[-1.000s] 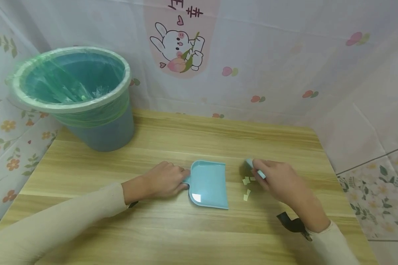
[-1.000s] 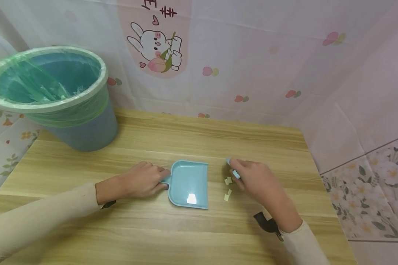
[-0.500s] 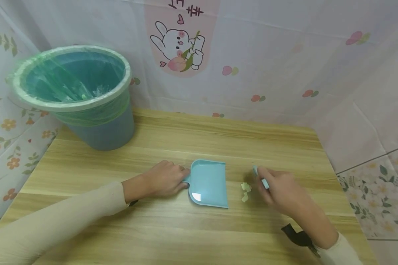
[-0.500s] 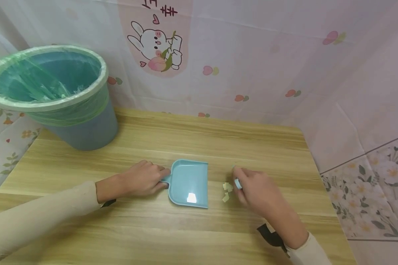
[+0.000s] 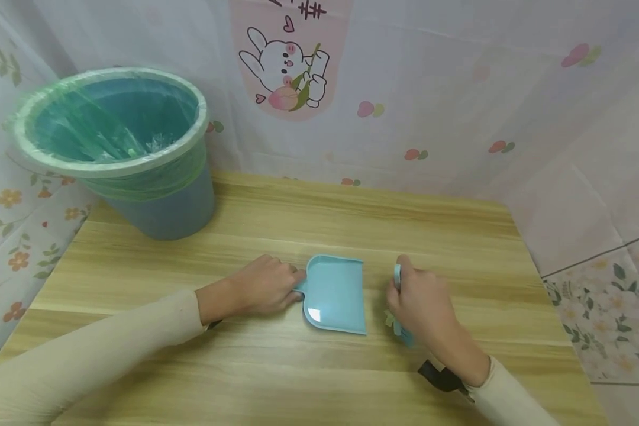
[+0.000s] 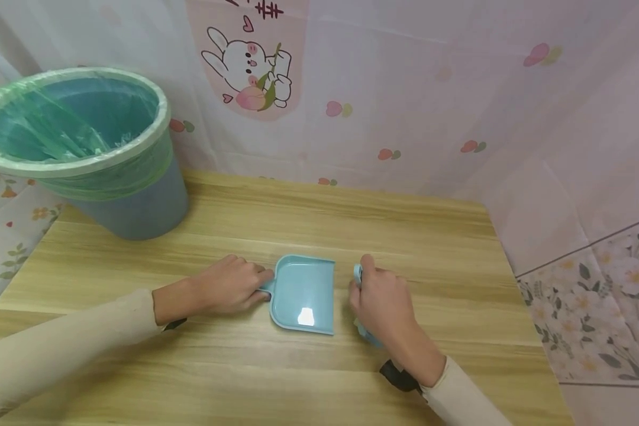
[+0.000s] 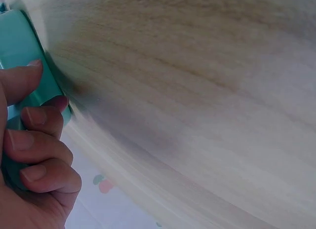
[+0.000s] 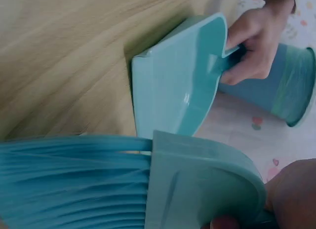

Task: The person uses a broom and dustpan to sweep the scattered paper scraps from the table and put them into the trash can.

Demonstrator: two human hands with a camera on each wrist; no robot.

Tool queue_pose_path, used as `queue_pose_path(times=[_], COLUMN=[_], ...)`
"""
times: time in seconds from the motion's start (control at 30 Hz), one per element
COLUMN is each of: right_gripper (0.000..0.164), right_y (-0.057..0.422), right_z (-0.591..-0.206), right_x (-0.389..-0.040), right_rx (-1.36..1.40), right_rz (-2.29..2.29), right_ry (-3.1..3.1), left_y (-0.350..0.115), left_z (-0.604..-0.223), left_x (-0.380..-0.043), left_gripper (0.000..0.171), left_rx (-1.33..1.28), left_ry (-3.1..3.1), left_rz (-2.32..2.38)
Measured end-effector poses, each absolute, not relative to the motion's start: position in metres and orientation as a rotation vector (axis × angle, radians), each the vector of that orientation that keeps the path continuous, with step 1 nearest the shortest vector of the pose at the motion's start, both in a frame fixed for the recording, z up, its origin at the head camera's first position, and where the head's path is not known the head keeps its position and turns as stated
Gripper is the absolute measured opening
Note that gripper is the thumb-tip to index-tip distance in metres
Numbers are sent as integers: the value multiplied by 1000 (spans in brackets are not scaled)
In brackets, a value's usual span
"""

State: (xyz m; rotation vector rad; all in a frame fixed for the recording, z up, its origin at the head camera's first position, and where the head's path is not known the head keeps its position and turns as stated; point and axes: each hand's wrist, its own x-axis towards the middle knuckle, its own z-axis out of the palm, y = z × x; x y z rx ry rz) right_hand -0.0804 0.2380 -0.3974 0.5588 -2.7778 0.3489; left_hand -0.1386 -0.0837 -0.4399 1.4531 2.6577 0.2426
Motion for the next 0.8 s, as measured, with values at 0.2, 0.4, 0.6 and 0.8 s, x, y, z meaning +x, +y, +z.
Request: queue_pose_path(times=[0.2, 0.4, 0.6, 0.8], right_gripper=[23, 23, 21, 22], right_y=[223, 207, 202, 220], right_z=[-401, -400, -393, -379], right_x=[-91, -101, -108, -106], right_rx=[549, 691, 783, 737], right_rz=[463, 592, 768, 691], right_ry=[-2747, -2591, -2486, -2497], left_y=[-83, -83, -83, -83], left_z=[-439, -438, -438, -437], left_x=[-139, -139, -139, -138], left_gripper=[30, 29, 30, 31], left_rx=[1458, 1458, 1456, 1449], left_ry=[2651, 2656, 2653, 2653], left_rz=[244, 248, 235, 213])
